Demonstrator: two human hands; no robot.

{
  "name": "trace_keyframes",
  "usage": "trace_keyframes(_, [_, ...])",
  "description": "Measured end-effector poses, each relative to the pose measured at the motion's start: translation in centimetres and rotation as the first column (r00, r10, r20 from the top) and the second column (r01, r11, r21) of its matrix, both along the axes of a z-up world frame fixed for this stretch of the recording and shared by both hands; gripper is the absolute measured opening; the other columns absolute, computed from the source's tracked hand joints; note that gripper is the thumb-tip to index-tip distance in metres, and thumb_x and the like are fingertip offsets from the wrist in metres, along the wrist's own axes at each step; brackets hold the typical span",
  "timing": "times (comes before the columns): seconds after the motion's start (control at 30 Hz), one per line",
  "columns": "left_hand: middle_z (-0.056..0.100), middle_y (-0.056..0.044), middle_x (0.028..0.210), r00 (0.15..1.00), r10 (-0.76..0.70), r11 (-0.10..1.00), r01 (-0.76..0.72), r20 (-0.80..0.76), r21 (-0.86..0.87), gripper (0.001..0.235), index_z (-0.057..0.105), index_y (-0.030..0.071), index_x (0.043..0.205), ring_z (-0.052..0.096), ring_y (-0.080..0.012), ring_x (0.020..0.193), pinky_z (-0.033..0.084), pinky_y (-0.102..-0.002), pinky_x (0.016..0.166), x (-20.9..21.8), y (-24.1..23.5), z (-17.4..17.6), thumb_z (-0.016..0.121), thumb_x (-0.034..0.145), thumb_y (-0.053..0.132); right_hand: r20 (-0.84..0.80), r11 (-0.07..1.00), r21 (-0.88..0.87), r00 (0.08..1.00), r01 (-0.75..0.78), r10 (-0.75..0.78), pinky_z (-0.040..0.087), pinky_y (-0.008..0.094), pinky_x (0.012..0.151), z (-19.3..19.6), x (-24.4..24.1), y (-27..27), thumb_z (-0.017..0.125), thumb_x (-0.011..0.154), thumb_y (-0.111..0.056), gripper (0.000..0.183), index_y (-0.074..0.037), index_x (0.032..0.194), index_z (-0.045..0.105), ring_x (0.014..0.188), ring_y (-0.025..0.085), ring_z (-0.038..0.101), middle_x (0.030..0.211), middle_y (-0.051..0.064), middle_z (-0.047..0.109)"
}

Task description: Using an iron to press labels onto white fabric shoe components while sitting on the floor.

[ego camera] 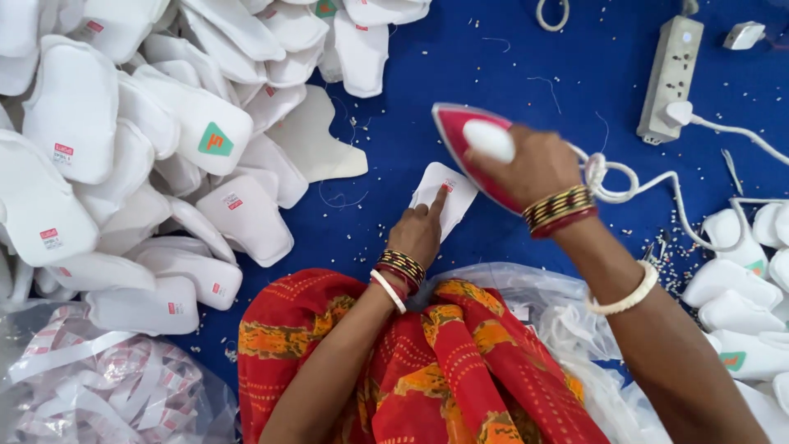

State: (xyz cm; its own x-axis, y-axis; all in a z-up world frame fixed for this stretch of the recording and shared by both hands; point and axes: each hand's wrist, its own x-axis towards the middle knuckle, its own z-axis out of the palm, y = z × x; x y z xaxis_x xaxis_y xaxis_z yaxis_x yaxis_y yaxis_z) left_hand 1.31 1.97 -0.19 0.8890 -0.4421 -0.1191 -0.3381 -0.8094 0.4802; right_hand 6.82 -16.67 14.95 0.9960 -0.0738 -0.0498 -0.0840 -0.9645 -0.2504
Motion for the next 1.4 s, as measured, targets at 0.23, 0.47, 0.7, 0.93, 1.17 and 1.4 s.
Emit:
trace_keyframes(0.23, [0.071, -0.016, 0.096, 0.999, 0.039, 0.997, -0.039, -0.002, -0.061, 0.063, 0.044, 0.018, 0.154, 0.070, -0.0331, 0.089, 0.061, -0.044, 0.073, -0.3, 0.3, -0.3, 0.061, 0.094, 0.010, -0.230, 0.961, -0.234, 0.968, -0.149, 0.094, 0.058, 0.045, 0.055, -5.1, -1.3, 2.6, 0.062, 0.089, -0.072, 0.068, -0.006, 0.102, 0.072, 0.069, 0.033, 0.074, 0.078, 0.017, 0.073])
trace_keyframes(0.47, [0.072, -0.019, 0.099, 0.990, 0.127, 0.938, -0.143, -0.068, -0.317, 0.039, 0.060, 0.018, 0.134, 0.070, -0.0396, 0.090, 0.058, -0.049, 0.078, 0.4, 1.8, -0.5, 0.065, 0.095, 0.017, -0.228, 0.977, -0.205, 0.974, -0.057, 0.008, 0.060, 0.045, 0.058, -4.5, 1.9, 3.9, 0.061, 0.090, -0.072, 0.071, -0.003, 0.104, 0.071, 0.071, 0.032, 0.075, 0.079, 0.018, 0.074])
trace_keyframes(0.7, [0.072, -0.025, 0.093, 0.937, 0.227, 0.902, -0.305, -0.266, -0.306, 0.038, 0.055, 0.008, 0.117, 0.071, -0.0444, 0.090, 0.058, -0.049, 0.078, 0.7, 2.4, 1.2, 0.075, 0.090, 0.026, -0.269, 0.998, -0.066, 0.963, 0.009, -0.026, 0.060, 0.051, 0.072, -1.6, -0.9, 3.9, 0.068, 0.087, -0.066, 0.066, -0.005, 0.108, 0.075, 0.082, 0.040, 0.073, 0.092, 0.025, 0.074])
trace_keyframes(0.93, [0.071, -0.028, 0.094, 0.861, 0.364, 0.914, -0.404, -0.356, -0.042, 0.063, 0.052, -0.002, 0.112, 0.072, -0.0443, 0.087, 0.061, -0.049, 0.073, 1.7, 1.9, 2.5, 0.081, 0.082, 0.045, -0.382, 0.996, -0.091, 0.924, -0.017, -0.019, 0.062, 0.047, 0.070, -2.2, 0.6, 5.3, 0.066, 0.088, -0.066, 0.064, -0.005, 0.106, 0.074, 0.084, 0.036, 0.076, 0.094, 0.021, 0.075])
trace_keyframes(1.17, [0.073, -0.027, 0.091, 0.875, 0.368, 0.923, -0.385, -0.314, 0.011, 0.064, 0.065, -0.001, 0.100, 0.073, -0.0435, 0.086, 0.060, -0.050, 0.074, 1.6, 2.7, 2.7, 0.080, 0.079, 0.058, -0.286, 0.995, -0.068, 0.957, -0.075, 0.053, 0.060, 0.047, 0.075, -4.0, 2.8, 5.0, 0.065, 0.090, -0.063, 0.060, -0.008, 0.111, 0.075, 0.086, 0.038, 0.075, 0.096, 0.023, 0.075])
trace_keyframes(1.4, [0.073, -0.025, 0.092, 0.845, 0.385, 0.912, -0.409, -0.371, 0.014, 0.063, 0.068, -0.001, 0.101, 0.073, -0.0404, 0.087, 0.060, -0.048, 0.075, 2.2, 2.8, 3.0, 0.083, 0.077, 0.056, -0.432, 0.983, -0.119, 0.898, -0.140, 0.076, 0.060, 0.049, 0.079, -2.4, -2.3, 3.2, 0.068, 0.083, -0.070, 0.067, -0.008, 0.108, 0.077, 0.092, 0.038, 0.074, 0.100, 0.021, 0.075])
